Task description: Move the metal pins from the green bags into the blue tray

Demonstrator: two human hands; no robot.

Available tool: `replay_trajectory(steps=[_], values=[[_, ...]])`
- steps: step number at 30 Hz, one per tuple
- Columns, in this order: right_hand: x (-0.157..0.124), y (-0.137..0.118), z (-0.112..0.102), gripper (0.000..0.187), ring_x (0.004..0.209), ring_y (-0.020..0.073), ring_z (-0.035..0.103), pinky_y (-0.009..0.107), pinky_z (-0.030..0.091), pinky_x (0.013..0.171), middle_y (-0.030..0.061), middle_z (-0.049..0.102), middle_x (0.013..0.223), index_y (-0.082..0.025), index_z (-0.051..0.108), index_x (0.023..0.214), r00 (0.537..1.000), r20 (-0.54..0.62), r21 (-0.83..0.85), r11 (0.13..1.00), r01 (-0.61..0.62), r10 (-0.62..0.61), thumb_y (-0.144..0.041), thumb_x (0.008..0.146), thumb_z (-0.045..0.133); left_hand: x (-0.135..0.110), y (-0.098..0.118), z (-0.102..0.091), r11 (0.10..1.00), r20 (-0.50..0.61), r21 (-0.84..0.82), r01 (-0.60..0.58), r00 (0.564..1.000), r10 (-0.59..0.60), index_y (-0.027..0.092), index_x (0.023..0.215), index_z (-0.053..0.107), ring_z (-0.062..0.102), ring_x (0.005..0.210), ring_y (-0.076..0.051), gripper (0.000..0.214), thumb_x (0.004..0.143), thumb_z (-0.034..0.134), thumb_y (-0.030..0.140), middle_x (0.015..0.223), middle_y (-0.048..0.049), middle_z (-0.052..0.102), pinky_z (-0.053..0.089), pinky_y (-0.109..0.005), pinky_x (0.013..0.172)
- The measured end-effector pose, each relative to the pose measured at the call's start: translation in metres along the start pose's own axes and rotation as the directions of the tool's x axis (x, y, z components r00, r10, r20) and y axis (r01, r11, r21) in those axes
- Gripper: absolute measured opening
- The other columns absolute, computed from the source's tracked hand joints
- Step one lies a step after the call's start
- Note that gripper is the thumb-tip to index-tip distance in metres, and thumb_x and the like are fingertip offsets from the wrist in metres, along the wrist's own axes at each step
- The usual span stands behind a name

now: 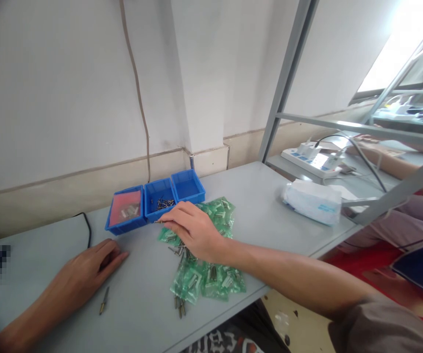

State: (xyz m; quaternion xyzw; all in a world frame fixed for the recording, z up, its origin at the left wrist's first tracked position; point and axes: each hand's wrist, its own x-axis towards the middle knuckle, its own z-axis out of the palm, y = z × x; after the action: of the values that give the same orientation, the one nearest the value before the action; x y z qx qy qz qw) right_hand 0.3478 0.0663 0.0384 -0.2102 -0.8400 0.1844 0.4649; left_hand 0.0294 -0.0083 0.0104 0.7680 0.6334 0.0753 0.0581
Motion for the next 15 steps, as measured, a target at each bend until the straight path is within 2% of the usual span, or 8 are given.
replay_trajectory(steps=[6,15], values=[[-0.0009,0.0016,0.0017,0.016,0.087,0.0190,0.062,0.033,0.055,0.079,0.0051,0.067,0.093,-0.022,0.072,0.113,1.000,-0.031,-0.004,1.000,0.003,-0.003,-0.025,0.109,0.057,-0.0003,0.0004,-0.0006,1.000,0.017,0.004,0.023,1.000,-0.023,0.024,0.084,0.051,0.061,0.070,-0.019,0.043,0.106,0.039,0.059,0.081,0.0008,0.063,0.037,-0.031,0.064],[-0.0020,0.0009,0.0006,0.010,0.087,0.0183,0.063,0.032,0.055,0.078,0.0042,0.064,0.093,-0.022,0.070,0.108,1.000,-0.014,0.026,0.999,-0.020,0.020,-0.024,0.107,0.060,0.0010,-0.0002,0.0012,1.000,0.019,0.001,0.022,1.000,-0.022,0.024,0.085,0.052,0.061,0.069,-0.019,0.042,0.106,0.039,0.059,0.082,0.0008,0.064,0.036,-0.030,0.065]])
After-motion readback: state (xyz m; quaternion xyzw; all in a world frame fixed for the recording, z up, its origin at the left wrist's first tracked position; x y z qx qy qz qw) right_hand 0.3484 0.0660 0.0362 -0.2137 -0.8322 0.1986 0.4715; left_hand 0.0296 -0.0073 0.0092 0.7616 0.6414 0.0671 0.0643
